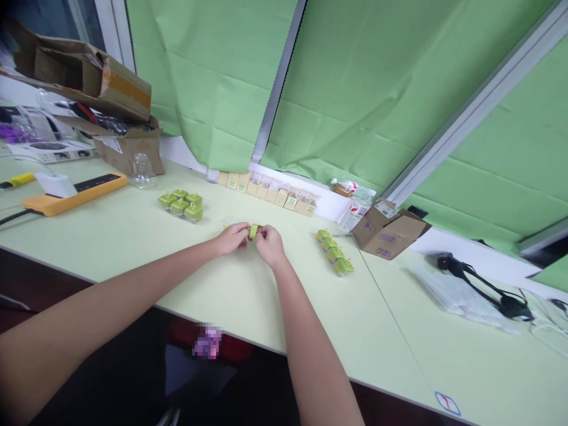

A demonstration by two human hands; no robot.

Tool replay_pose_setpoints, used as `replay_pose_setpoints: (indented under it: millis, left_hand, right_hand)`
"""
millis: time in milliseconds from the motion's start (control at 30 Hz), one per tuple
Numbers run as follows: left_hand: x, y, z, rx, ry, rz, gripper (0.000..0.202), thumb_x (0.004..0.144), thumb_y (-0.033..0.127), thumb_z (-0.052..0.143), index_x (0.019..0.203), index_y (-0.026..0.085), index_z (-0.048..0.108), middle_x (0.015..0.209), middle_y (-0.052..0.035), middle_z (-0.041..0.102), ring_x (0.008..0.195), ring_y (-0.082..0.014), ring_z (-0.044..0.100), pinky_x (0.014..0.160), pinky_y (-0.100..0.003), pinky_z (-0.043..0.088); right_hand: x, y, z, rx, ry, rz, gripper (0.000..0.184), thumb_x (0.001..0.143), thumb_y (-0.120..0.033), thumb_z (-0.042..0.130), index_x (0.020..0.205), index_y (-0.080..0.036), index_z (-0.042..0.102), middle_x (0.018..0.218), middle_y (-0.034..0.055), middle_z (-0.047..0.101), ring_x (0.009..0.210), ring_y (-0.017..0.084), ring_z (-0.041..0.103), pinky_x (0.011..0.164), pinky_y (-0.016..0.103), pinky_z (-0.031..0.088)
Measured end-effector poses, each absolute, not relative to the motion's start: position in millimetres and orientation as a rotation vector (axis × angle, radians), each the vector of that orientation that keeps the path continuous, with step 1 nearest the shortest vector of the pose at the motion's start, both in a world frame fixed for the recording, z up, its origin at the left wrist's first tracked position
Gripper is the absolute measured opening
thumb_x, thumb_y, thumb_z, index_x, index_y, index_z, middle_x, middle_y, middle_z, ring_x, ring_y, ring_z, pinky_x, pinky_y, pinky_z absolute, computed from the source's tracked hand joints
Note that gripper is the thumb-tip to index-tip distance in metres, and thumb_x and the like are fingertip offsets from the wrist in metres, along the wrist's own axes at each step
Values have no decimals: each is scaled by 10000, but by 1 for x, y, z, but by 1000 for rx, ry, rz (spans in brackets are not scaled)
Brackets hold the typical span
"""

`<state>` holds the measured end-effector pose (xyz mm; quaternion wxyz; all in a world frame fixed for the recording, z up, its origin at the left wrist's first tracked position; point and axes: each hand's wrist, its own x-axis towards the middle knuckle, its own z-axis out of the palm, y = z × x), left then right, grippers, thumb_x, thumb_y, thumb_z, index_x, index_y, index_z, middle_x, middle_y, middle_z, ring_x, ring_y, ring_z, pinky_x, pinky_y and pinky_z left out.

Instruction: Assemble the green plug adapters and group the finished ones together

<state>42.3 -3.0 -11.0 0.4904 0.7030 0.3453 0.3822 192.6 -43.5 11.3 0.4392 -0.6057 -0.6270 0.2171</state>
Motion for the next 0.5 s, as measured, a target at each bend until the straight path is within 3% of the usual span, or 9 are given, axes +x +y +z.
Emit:
replay_pose_setpoints:
  millis: [233, 300, 500]
  left_hand:
    - [42, -3, -11, 1709, 837, 939, 122, 818, 270, 446, 809, 181, 531, 788, -4, 628, 540, -100, 573, 527, -227, 458]
    - [42, -3, -12, 1701, 822, 962, 143, 820, 263, 450, 898, 188, 543, 833, -4, 633, 538, -92, 577, 510, -214, 446]
    - [41, -7, -8, 1705, 720, 945, 509, 794, 219, 446, 1301, 221, 497, 1091, -59, 637, 605, -96, 611, 479, -193, 421]
  right_hand:
    - [192, -44, 12, -1535, -1585, 506, 109, 742, -275, 479, 763, -204, 559, 716, 2, 609, 659, 156, 536, 621, 269, 401]
    - [193, -45, 14, -1538, -1596, 518, 101, 761, -264, 469, 772, -208, 552, 703, -1, 607, 661, 159, 548, 625, 270, 407]
    - [196, -47, 15, -1554, -1650, 497, 55, 779, -238, 497, 785, -217, 547, 700, 1, 621, 686, 168, 585, 644, 270, 420]
